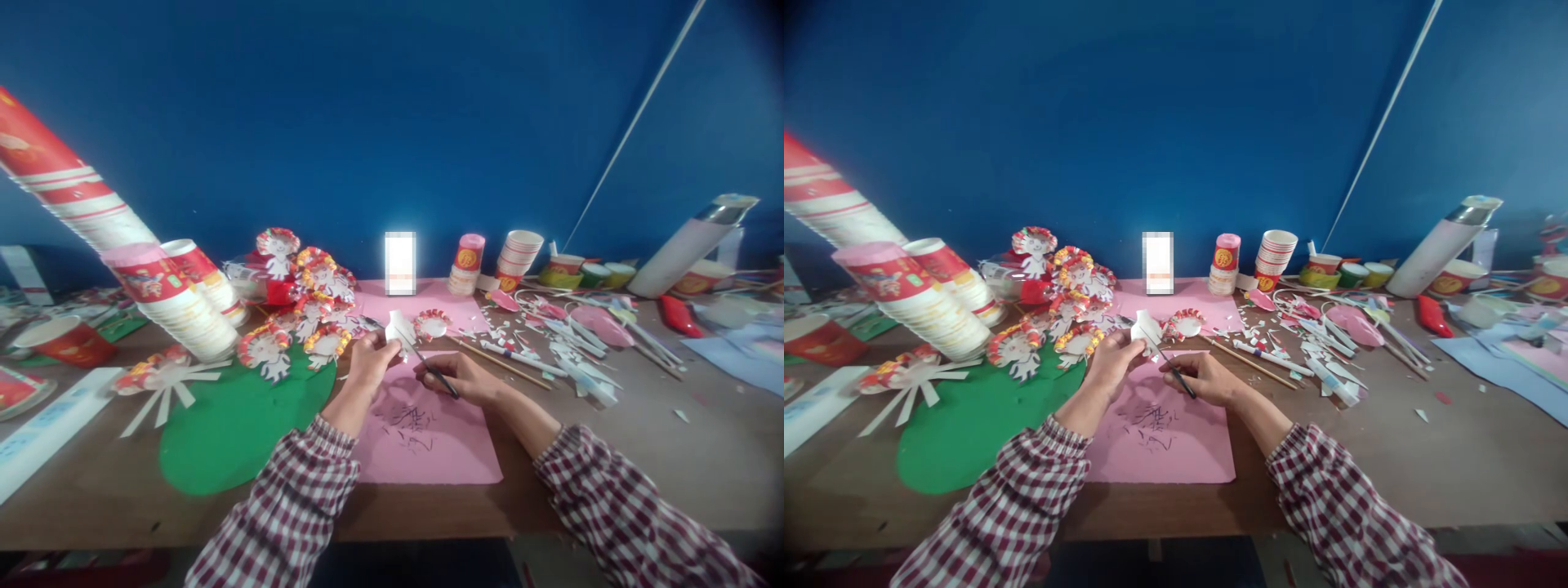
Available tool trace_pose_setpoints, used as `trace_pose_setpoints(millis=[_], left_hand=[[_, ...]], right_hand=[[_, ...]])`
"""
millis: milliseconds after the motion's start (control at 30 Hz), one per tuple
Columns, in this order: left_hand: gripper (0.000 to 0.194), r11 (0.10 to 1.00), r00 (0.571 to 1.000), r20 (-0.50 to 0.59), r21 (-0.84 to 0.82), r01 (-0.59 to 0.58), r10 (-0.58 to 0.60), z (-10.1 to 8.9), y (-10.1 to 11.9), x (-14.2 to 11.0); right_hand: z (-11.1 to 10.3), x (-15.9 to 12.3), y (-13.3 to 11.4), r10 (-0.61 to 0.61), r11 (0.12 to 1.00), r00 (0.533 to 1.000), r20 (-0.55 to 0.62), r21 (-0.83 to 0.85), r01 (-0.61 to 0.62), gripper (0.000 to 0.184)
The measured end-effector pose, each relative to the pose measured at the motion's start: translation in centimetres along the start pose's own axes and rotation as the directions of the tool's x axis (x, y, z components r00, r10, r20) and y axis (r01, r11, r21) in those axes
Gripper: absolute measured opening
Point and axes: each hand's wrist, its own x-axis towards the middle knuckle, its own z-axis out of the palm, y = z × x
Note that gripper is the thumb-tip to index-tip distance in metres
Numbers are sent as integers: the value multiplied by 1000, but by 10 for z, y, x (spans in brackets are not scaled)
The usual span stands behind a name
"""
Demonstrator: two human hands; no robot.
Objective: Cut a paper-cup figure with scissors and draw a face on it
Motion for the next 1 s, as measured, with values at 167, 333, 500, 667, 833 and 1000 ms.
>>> trace_pose_setpoints(millis=[167,333,500,667,833,1000], left_hand=[[23,1000,1000,-2,2,-10,10,-1,-2,0],[24,1000,1000,-2,-18,-10,10,0,-1,0],[22,1000,1000,-7,-29,-6,6,1,-1,0],[23,1000,1000,-17,-26,-2,2,1,-1,0],[23,1000,1000,-20,-28,-1,1,1,-3,1],[23,999,1000,-26,-36,2,-3,1,-2,0]], right_hand=[[0,-1,-2,7,1000,1000,-6,-9,-7,50],[1,-1,-2,2,1000,1000,-9,-12,-2,50],[2,-1,-4,6,1000,1000,-16,-13,-6,50],[3,-1,-5,13,1000,1000,-21,-7,-13,49],[3,-1,-4,10,1000,999,-37,-13,-11,49],[2,-1,1,13,999,999,-51,-29,-14,49]])
